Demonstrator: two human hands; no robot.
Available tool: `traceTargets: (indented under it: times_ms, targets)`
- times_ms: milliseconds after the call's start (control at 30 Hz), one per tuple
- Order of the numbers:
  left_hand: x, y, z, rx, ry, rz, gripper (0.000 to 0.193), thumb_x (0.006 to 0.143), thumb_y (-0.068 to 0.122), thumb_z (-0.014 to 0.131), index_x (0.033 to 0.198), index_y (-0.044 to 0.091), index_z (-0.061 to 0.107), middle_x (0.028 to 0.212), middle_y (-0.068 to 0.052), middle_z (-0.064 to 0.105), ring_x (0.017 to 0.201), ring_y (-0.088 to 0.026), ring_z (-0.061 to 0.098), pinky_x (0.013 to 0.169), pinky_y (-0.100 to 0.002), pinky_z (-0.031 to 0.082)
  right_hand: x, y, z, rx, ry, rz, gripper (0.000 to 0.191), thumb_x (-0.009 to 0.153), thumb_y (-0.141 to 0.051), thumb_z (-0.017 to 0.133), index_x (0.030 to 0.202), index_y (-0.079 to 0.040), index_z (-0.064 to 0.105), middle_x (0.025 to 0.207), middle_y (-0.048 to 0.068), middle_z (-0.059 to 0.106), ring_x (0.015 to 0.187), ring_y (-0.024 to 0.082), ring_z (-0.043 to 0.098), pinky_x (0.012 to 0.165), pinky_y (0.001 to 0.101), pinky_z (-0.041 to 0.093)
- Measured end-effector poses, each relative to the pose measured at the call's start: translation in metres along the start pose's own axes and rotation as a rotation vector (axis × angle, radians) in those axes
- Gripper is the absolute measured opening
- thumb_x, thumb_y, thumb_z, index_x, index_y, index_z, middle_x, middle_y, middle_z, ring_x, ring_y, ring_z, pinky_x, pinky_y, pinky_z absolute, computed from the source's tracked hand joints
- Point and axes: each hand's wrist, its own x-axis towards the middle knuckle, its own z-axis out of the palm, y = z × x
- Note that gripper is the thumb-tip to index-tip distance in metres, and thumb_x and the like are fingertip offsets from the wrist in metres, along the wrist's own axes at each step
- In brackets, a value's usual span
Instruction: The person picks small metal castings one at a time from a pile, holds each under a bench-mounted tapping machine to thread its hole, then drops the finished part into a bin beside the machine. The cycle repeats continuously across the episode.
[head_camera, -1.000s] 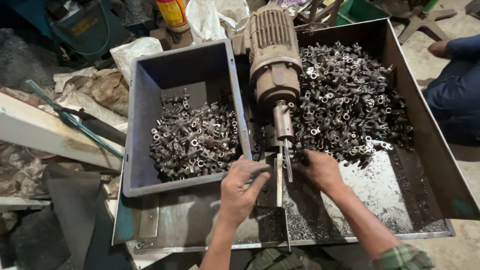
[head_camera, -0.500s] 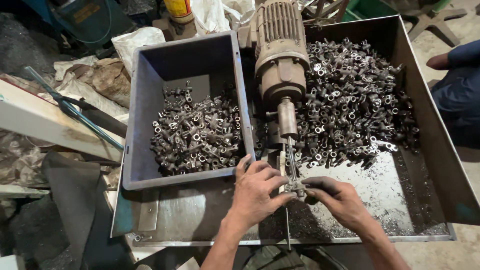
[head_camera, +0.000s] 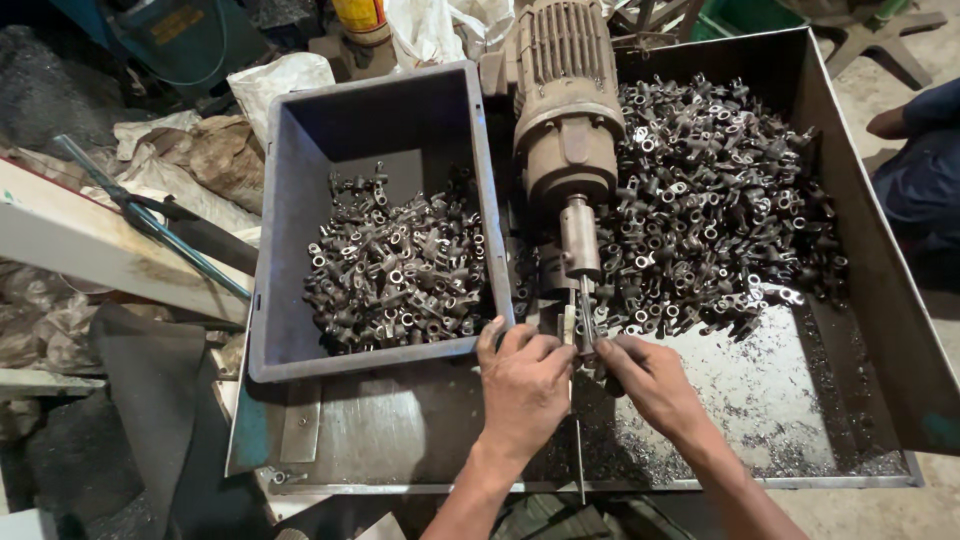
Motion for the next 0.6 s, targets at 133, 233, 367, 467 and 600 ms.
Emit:
traceTargets:
  times_ms: [133, 233, 367, 467, 600]
  targets:
    - [0.001, 0.003, 0.003, 0.012, 0.041, -0.021, 0.013, 0.081, 0.013, 0.075, 0.095, 0.015, 0.076, 0.094, 0.002, 0.07, 0.107, -0.022, 0.062, 0.115, -0.048, 0.028, 0.013, -0.01, 0.018, 0.101, -0.015, 0.029, 0.051, 0.101, -0.044, 0.054, 0.082, -0.003, 0.077, 0.059, -0.002, 0.056, 0.052, 0.007, 0.045, 0.045, 0.0271, 0.034]
    - [0.003, 0.006, 0.006, 0.052, 0.082, -0.041, 0.015, 0.08, 0.012, 0.074, 0.094, 0.015, 0.076, 0.094, 0.002, 0.069, 0.107, -0.023, 0.062, 0.114, -0.048, 0.029, 0.021, -0.015, 0.027, 0.311, -0.04, -0.028, 0.061, 0.106, -0.047, 0.053, 0.068, -0.003, 0.069, 0.057, -0.002, 0.052, 0.048, 0.007, 0.04, 0.042, 0.0268, 0.027]
    - [0.006, 0.008, 0.006, 0.062, 0.068, -0.056, 0.011, 0.079, 0.01, 0.073, 0.089, 0.015, 0.075, 0.092, 0.002, 0.068, 0.103, -0.022, 0.062, 0.112, -0.049, 0.03, 0.024, -0.019, 0.031, 0.459, -0.054, 0.012, 0.065, 0.11, -0.054, 0.049, 0.064, -0.009, 0.058, 0.053, -0.003, 0.046, 0.04, 0.008, 0.037, 0.037, 0.0267, 0.025]
    - [0.009, 0.011, 0.005, 0.038, 0.086, -0.073, 0.009, 0.081, 0.012, 0.074, 0.088, 0.016, 0.075, 0.091, 0.001, 0.067, 0.102, -0.022, 0.062, 0.11, -0.051, 0.03, 0.022, -0.025, 0.034, 0.602, -0.079, 0.105, 0.058, 0.1, -0.057, 0.044, 0.08, -0.008, 0.07, 0.057, -0.003, 0.056, 0.042, 0.008, 0.045, 0.039, 0.0256, 0.03]
    - [0.013, 0.012, 0.002, 0.029, 0.032, -0.115, 0.008, 0.079, 0.012, 0.074, 0.084, 0.017, 0.075, 0.089, 0.001, 0.068, 0.099, -0.022, 0.062, 0.109, -0.052, 0.031, 0.02, -0.034, 0.037, 0.663, -0.061, 0.158, 0.055, 0.099, -0.059, 0.046, 0.089, -0.01, 0.07, 0.058, -0.003, 0.055, 0.04, 0.007, 0.042, 0.037, 0.0252, 0.027]
